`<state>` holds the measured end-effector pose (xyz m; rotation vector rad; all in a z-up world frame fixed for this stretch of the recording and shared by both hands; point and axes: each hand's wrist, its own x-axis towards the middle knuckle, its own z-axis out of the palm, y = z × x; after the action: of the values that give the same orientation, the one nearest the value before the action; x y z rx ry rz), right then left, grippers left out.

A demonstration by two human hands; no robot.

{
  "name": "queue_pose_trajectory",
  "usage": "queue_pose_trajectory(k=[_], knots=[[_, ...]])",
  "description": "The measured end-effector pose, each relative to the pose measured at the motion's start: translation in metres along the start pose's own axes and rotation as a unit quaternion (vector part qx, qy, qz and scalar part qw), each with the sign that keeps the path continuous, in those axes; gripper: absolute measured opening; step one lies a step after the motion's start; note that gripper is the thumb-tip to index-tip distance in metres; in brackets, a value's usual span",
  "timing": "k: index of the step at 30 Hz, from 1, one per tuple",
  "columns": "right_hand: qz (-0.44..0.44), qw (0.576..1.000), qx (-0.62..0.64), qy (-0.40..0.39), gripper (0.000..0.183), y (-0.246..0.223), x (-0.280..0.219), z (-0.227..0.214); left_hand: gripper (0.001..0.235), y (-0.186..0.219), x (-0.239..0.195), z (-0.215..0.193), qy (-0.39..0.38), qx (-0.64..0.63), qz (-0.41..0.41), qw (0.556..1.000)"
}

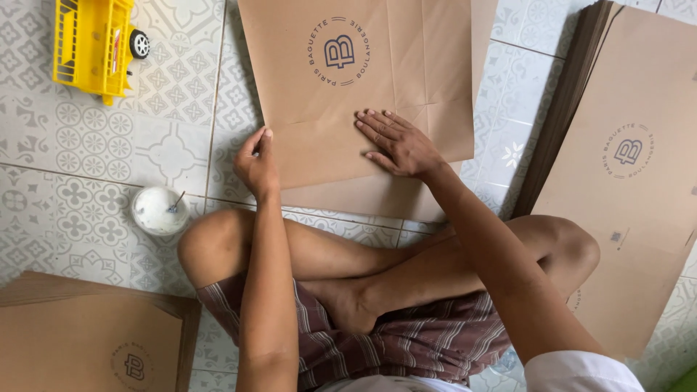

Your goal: The person sits on the floor and assembles flat brown paper bags. They use a small brush to apply glue from a white bowl to the side seams of the bags, then fold and press the edges to seal them. The person handles multiple bags, stacking the finished ones.

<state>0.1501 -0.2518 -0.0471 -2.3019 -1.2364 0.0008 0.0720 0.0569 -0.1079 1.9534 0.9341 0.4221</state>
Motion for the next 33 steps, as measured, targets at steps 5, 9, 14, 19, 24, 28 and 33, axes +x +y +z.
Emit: queue_pose_trajectory(k=[5, 9, 14, 19, 24, 28, 33], knots=[[0.041, 0.999, -0.020, 0.023, 0.062, 0.016, -0.015, -0.009, 0.019, -0.002, 0.001, 0.001, 0.002, -0.002, 0.003, 1.000], [0.075, 0.993, -0.075, 0.045, 0.062, 0.040, -0.043, -0.025, 0.019, 0.001, 0.000, -0.001, 0.004, 0.002, -0.001, 1.000], [0.179, 0.977, -0.102, 0.052, 0.055, 0.048, -0.063, -0.030, 0.017, 0.000, -0.001, 0.001, 0.006, -0.010, -0.001, 1.000], [0.273, 0.953, -0.115, 0.059, 0.052, 0.055, -0.073, -0.031, 0.017, 0.001, 0.000, 0.002, 0.011, -0.023, 0.006, 1.000], [0.382, 0.897, -0.049, 0.217, 0.067, 0.070, -0.094, -0.034, 0.017, 0.006, -0.001, 0.000, 0.008, -0.011, 0.060, 0.998], [0.445, 0.866, -0.065, 0.219, 0.039, 0.076, -0.106, -0.033, 0.016, 0.008, -0.002, -0.001, 0.012, -0.013, 0.082, 0.996], [0.451, 0.839, -0.021, 0.305, 0.018, 0.079, -0.099, -0.022, 0.019, 0.010, -0.005, 0.000, 0.017, -0.037, 0.062, 0.997]])
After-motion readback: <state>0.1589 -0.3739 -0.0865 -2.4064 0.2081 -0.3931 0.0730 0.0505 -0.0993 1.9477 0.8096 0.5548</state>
